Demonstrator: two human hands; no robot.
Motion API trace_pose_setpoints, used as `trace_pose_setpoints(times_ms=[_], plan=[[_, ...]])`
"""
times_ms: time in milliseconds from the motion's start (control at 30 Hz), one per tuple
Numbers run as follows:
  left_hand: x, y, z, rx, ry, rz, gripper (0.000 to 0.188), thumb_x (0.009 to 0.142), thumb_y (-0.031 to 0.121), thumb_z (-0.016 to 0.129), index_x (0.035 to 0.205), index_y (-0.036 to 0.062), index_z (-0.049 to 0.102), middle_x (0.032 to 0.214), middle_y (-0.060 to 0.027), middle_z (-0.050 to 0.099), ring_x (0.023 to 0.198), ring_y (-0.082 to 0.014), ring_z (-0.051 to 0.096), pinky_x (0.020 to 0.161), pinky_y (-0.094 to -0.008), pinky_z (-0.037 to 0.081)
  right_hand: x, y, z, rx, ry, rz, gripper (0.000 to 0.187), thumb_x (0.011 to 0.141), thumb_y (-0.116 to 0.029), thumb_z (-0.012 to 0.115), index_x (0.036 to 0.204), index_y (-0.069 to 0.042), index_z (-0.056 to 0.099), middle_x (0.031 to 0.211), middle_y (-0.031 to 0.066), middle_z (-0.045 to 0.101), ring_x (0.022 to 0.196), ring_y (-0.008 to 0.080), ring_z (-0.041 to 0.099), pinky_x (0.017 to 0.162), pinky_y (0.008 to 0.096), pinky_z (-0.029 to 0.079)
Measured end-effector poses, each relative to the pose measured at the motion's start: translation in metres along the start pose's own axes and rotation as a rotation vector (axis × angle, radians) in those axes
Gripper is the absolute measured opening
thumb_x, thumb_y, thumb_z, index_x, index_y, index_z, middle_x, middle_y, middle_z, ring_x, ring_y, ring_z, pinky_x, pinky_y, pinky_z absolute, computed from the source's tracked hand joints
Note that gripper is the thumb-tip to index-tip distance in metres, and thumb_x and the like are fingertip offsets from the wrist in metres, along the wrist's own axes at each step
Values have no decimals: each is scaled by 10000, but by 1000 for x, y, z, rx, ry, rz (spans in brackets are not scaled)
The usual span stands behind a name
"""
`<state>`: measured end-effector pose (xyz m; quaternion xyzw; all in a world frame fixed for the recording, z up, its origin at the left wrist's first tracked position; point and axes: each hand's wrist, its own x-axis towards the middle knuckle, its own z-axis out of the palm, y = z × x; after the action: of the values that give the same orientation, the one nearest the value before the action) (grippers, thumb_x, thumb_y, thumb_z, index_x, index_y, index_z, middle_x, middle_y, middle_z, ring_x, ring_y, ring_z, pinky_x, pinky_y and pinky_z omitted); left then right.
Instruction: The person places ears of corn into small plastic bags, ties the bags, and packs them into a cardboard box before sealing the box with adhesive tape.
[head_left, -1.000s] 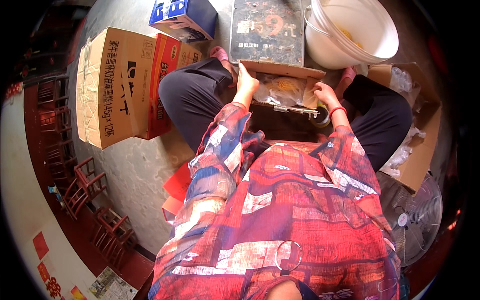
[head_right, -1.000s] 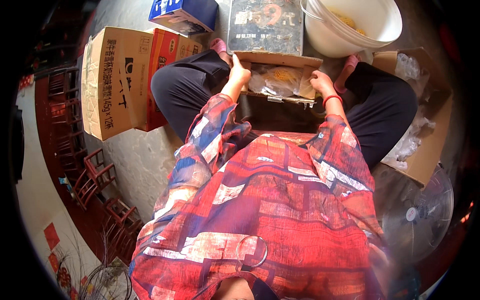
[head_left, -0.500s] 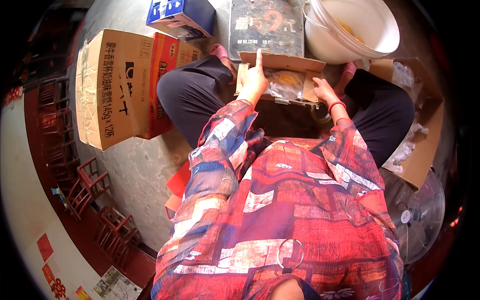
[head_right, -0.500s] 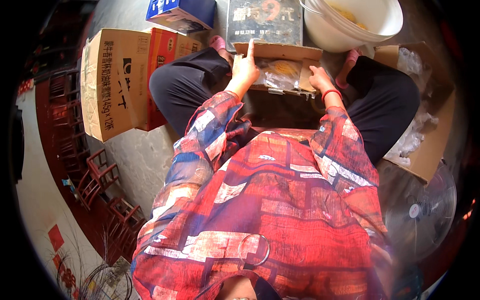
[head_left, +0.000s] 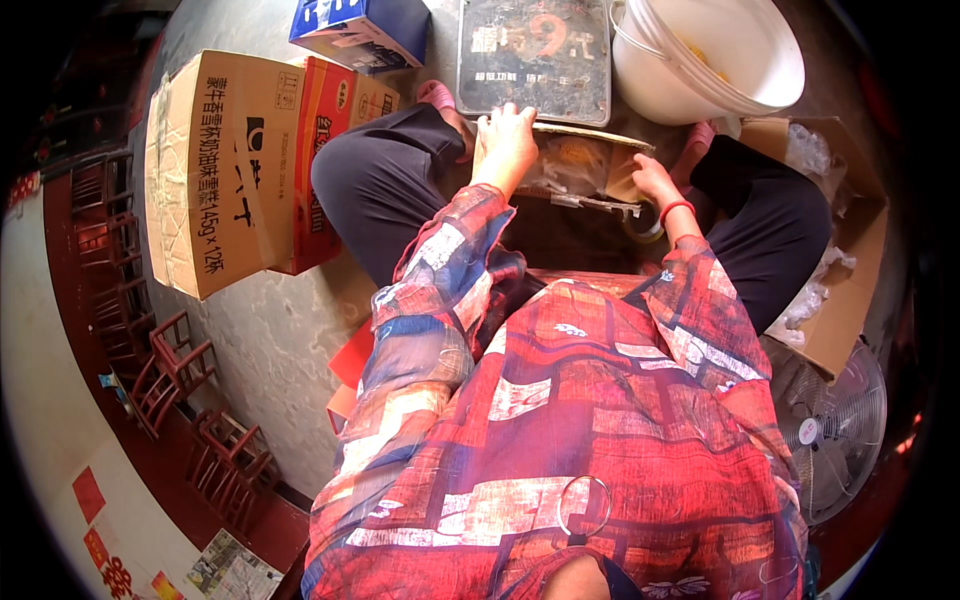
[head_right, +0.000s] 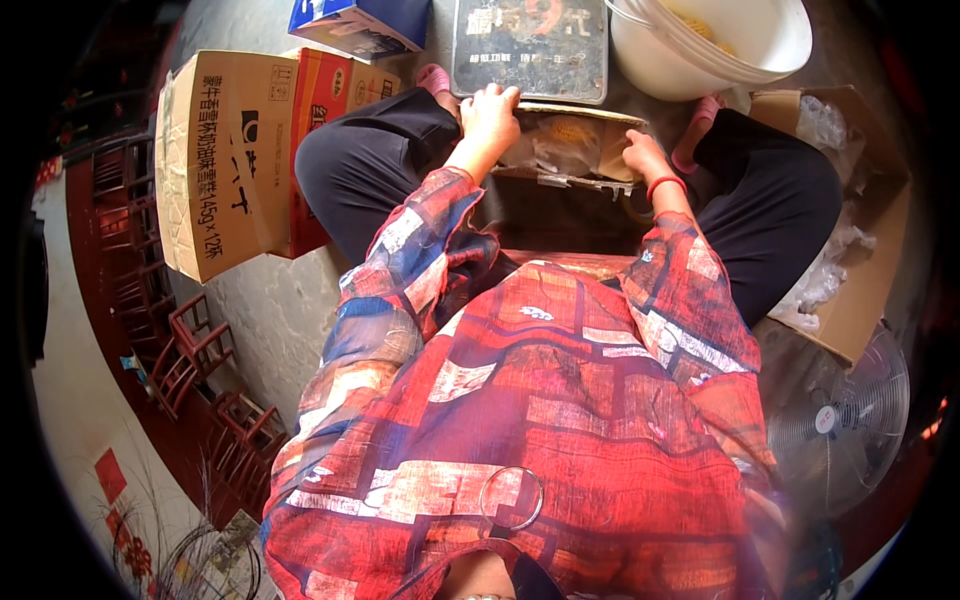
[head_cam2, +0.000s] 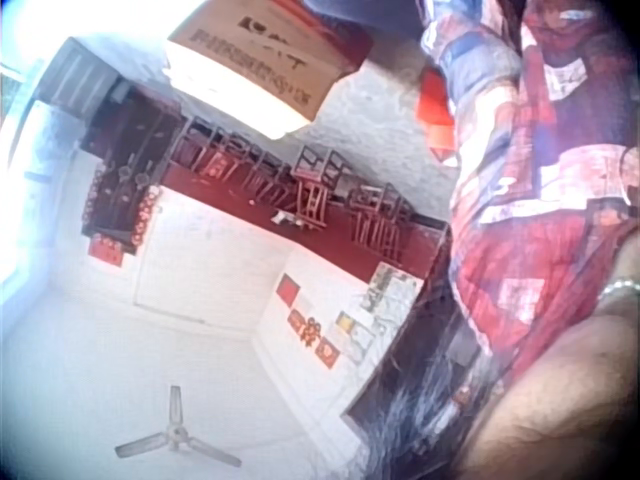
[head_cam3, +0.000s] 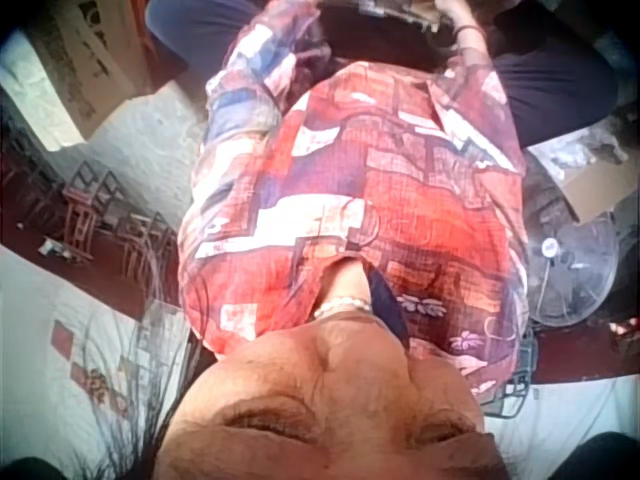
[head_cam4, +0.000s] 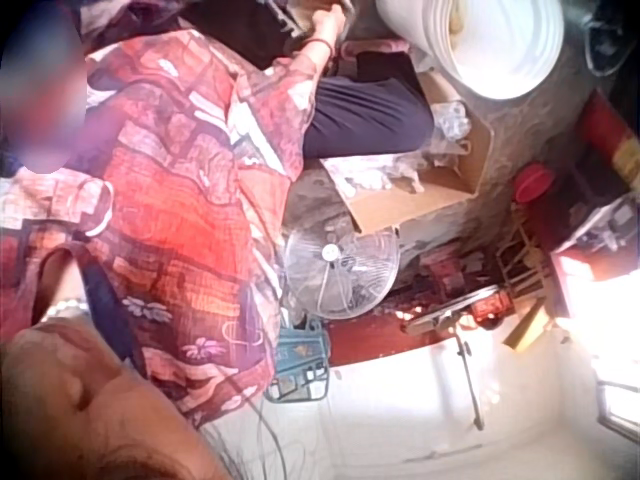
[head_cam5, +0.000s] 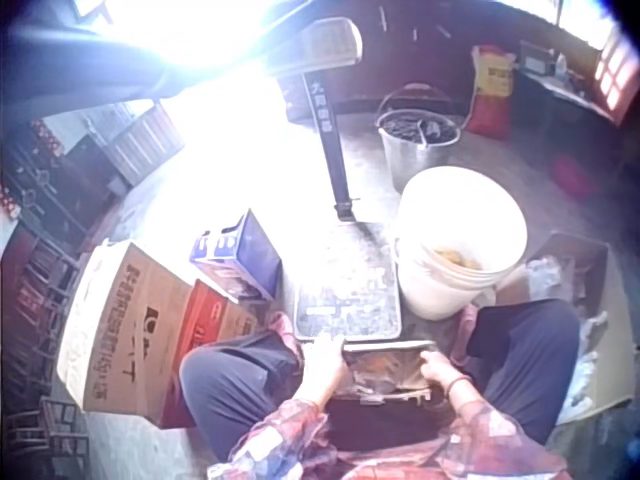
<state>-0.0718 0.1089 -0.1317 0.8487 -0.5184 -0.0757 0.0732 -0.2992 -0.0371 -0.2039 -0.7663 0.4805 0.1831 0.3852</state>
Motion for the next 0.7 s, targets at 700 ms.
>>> trace_pose_setpoints(times_ms=[700], plan=[[-15,-42,43,-315,-366,-588,691,645,167,718,1260,113,408,1139,-184,570,1064,-315,553,875,-379,456,-18,-21,-12,-73,52,72,585,763,-328,527,1300,-130,401,1208,184,528,1140,324,486,939,399,380]])
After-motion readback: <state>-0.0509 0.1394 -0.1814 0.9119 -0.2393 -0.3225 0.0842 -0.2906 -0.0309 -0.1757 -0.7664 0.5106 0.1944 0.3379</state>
